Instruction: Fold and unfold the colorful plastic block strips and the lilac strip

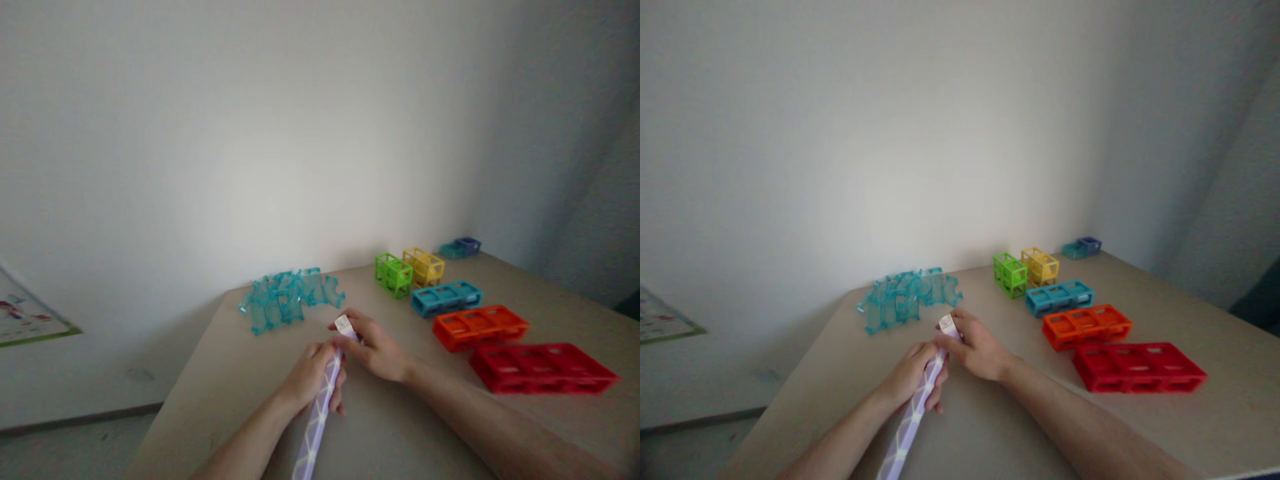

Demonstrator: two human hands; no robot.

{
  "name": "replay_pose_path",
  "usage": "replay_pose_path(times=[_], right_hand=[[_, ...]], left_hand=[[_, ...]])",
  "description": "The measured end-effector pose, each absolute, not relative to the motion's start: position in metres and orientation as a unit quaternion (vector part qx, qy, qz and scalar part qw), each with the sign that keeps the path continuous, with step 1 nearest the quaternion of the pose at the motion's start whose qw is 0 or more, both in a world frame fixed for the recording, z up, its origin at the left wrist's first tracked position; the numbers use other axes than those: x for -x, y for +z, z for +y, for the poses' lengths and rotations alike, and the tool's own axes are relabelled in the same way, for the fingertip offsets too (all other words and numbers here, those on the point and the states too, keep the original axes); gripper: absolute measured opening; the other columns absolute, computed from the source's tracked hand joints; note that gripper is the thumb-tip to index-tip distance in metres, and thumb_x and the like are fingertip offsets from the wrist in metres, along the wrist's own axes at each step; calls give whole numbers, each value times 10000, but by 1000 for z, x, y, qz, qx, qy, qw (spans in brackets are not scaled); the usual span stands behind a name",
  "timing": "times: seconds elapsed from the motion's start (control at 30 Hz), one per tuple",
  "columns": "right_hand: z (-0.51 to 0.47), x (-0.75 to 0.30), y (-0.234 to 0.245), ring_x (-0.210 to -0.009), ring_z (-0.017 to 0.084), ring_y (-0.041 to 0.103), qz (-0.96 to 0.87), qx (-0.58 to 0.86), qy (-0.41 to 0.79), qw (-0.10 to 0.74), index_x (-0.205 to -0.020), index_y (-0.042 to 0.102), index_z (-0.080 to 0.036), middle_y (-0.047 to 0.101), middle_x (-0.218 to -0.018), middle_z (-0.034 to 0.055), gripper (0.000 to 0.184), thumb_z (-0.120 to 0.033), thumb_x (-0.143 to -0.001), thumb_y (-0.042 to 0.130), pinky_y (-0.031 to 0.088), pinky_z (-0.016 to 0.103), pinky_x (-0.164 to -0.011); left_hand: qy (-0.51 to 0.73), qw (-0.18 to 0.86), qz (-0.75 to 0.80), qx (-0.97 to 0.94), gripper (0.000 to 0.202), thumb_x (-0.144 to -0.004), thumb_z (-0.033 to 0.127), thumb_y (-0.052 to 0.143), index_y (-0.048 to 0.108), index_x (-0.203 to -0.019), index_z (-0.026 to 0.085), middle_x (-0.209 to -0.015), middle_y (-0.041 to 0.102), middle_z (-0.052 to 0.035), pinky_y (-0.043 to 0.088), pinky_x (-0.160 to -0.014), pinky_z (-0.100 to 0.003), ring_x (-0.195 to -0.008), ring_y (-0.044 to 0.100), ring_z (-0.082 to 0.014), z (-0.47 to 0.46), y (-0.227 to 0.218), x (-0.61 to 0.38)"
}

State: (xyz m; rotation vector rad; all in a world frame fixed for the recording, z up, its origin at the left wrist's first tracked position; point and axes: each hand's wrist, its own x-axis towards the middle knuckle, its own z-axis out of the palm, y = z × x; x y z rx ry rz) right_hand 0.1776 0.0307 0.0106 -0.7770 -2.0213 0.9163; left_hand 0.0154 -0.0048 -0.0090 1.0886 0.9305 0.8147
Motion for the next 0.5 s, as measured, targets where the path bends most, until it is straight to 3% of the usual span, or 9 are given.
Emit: replay_pose_path(times=[0.13,0.23,0.5], right_hand=[[28,-174,13,-676,137,542,-785,380,243,425,-754,647,-154,564,-775,24,292,-346,-932,519,398,249,-623],[26,-171,14,-606,128,502,-764,425,178,451,-695,620,-162,551,-680,4,274,-353,-887,577,366,249,-586],[35,-172,2,-489,124,528,-722,466,259,441,-675,640,-163,598,-544,-5,361,-404,-914,516,354,221,-491]], left_hand=[[407,677,396,-468,482,-819,646,479,501,-753,169,-508,524,65,520,-349,-277,-261,441,-70,-4,-11,-21],[438,659,400,-462,489,-826,657,474,498,-764,173,-515,531,66,520,-344,-276,-262,455,-77,-4,-14,-24],[458,653,396,-455,499,-787,672,534,509,-813,174,-520,535,68,514,-349,-275,-253,453,-80,-5,-11,-25]])
